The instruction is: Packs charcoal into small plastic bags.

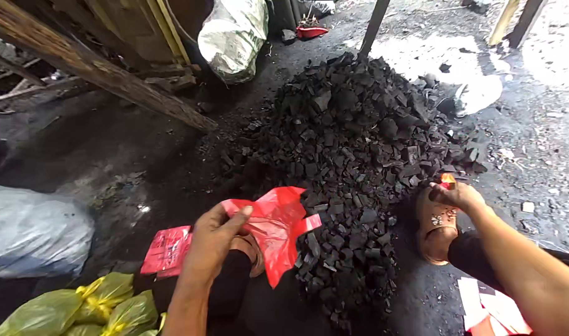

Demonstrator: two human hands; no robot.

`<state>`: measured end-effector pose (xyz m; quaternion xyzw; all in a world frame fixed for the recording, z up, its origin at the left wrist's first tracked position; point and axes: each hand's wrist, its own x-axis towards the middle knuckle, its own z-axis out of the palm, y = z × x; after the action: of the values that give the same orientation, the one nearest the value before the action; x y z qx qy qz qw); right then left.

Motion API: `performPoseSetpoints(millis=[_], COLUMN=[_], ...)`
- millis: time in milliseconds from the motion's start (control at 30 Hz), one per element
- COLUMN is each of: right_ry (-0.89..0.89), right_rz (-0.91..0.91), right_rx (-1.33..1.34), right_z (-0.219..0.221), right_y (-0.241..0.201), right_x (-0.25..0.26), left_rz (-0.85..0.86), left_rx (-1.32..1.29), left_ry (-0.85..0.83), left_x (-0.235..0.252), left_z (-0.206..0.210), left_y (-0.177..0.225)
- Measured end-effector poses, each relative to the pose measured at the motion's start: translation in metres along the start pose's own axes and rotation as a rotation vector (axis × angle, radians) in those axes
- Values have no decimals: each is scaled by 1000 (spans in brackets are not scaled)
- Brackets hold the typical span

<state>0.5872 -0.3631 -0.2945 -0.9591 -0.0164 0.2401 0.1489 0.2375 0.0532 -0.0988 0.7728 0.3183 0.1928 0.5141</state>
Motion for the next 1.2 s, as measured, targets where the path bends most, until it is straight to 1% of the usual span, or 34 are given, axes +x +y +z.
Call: performPoseSetpoints(millis=[100, 200, 267, 333, 367, 433, 467, 533, 567, 600, 633, 700, 733, 767, 800, 833, 867, 900, 933, 967, 1000, 1067, 1133, 1200], right_ry=[-86, -137, -182, -222, -203, -108, -64, -10, -37, -108, -218, -587, -784, -920, -970, -936, -843, -732, -634, -559, -513, -474, -524, -597], right_rz=[31, -19, -86, -127, -118, -93, -114, -265, -338, -391, -436, -533, -570, -590, -571, -521, -472, -440, -415, -398, -383, -367, -371, -362], right_rx=[-29, -85, -197, -371, -420, -398, -345, -147, -54, 58, 208, 593, 776, 931, 1104, 1233, 1292, 1265, 1199, 1134, 1099, 1126, 1252, 1366], right_z=[-16, -8, -6, -3, 5, 25, 35, 54, 62, 70, 76, 90, 101, 109, 115, 117, 119, 122, 124, 125, 127, 129, 127, 122], right_y=[-2, -8, -18, -33, -42, -62, -69, -82, -96, -114, -135, -169, -179, -187, -192, -198, -202, -206, -208, -211, -213, -220, -226, -226], right_x=[6, 2, -7, -16, -18, -31, -37, -48, -52, -59, -70, -99, -111, -124, -136, -148, -158, -165, -170, -175, -181, -192, -202, -207], left_rz=[49, 35, 34, 46, 50, 53, 48, 36, 23, 4, -19, -67, -86, -93, -96, -104, -126, -142, -128, -90, -56, -61, -96, -116], left_rx=[138, 110, 27, -71, -135, -283, -334, -383, -389, -392, -390, -349, -271, -120, 100, 338, 579, 777, 864, 876, 840, 684, 551, 529], left_ry=[-182, -285, -294, -273, -253, -205, -179, -144, -134, -125, -123, -134, -138, -138, -129, -102, -65, -31, -8, -10, -55, -258, -437, -478], left_x=[-8, -14, -16, -18, -16, -12, -11, -9, -8, -7, -6, -2, 0, 3, 7, 11, 12, 12, 12, 10, 6, -10, -25, -31], left_z=[5, 12, 16, 17, 17, 17, 15, 10, 7, 6, 5, 5, 5, 5, 5, 5, 8, 13, 18, 24, 31, 55, 82, 98], left_y=[1, 5, 10, 12, 10, 5, 4, 2, 1, -1, -3, -9, -13, -16, -19, -21, -21, -19, -18, -17, -14, -12, -19, -25])
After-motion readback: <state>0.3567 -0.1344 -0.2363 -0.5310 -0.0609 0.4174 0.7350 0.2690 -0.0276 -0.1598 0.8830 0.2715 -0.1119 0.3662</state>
